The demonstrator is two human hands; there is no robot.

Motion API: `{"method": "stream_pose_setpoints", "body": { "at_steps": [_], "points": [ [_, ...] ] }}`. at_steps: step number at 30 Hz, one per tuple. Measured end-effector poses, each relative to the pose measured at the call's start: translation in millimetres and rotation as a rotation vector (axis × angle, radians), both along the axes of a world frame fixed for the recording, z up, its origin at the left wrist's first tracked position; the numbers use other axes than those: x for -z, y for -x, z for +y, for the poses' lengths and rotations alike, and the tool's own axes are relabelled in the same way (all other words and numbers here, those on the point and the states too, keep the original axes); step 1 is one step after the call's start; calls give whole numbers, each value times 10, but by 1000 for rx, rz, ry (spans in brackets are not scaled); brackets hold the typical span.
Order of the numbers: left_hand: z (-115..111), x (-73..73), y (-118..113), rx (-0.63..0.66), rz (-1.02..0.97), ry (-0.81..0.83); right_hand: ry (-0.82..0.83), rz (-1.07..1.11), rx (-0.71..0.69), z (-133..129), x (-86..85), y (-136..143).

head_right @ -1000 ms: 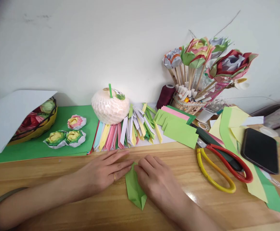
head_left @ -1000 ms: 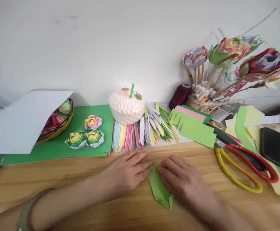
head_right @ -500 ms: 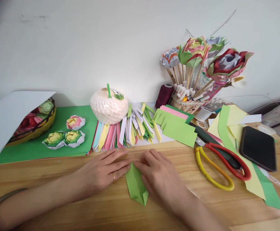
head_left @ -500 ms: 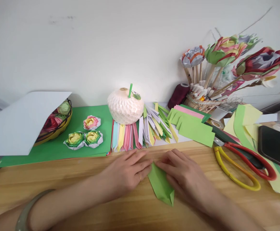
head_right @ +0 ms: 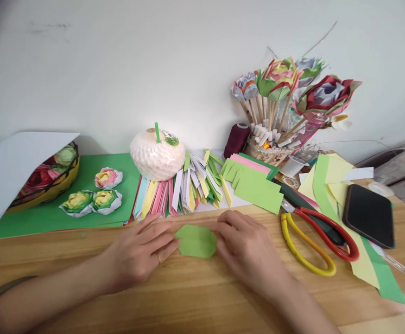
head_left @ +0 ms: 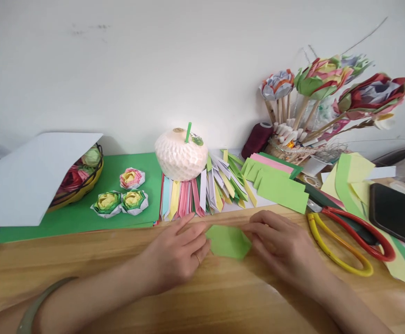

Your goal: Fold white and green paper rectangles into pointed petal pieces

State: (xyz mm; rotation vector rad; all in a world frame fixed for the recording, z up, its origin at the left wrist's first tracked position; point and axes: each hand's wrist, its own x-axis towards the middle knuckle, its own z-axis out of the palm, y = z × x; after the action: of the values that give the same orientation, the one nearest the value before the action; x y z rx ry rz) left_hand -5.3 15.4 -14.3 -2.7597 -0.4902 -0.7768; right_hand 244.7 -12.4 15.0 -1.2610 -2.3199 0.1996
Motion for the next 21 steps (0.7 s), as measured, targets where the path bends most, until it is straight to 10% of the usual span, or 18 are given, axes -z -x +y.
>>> {"method": "stream_pose_setpoints", "body": {
  "at_steps": [21],
  "points": [
    [8,12,-25,29,-22,15,201,10,-95,10,61,65]
  ]
}}
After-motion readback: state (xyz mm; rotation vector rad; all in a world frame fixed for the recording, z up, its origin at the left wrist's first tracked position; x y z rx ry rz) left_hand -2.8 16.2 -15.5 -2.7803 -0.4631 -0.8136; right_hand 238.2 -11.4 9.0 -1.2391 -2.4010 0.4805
